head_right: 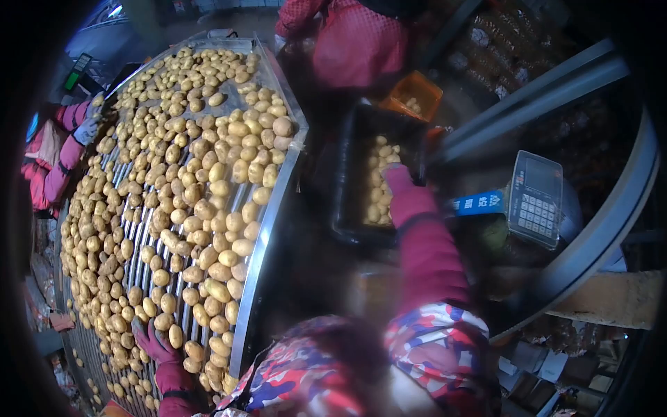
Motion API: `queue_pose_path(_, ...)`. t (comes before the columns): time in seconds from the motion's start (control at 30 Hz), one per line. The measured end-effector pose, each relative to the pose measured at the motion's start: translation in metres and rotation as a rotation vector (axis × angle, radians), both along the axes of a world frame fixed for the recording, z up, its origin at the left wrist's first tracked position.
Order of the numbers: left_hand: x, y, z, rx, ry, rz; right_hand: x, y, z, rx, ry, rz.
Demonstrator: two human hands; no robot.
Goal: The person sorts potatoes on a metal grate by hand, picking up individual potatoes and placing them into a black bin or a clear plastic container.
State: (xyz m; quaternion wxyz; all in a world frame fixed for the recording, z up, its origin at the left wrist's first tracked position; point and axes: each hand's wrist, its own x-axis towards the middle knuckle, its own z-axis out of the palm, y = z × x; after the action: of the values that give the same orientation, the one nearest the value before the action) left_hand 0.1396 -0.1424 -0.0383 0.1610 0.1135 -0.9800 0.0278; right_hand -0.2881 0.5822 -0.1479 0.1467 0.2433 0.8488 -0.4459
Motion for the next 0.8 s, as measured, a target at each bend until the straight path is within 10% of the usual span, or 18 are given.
queue_pose_path(0.1, 0.003, -0.003, -0.004, -0.018, -0.037, 0.049, -0.014, 0.013, -0.071, 0.063, 0.186, 0.183)
queue_pose_path(0.13, 0.005, -0.005, -0.005, -0.015, -0.050, 0.058, -0.018, 0.013, -0.083, -0.355, -0.013, -0.245)
queue_pose_path(0.3, 0.010, -0.006, -0.008, 0.007, -0.069, 0.114, -0.020, -0.032, -0.083, 0.521, -0.179, 0.485)
queue_pose_path(0.5, 0.008, -0.001, -0.002, 0.027, -0.094, 0.146, -0.022, -0.024, -0.152, 0.854, -0.434, 0.635)
queue_pose_path(0.8, 0.011, -0.009, -0.009, -0.014, -0.046, 0.078, 0.045, -0.042, 0.031, -0.853, -0.251, -0.030)
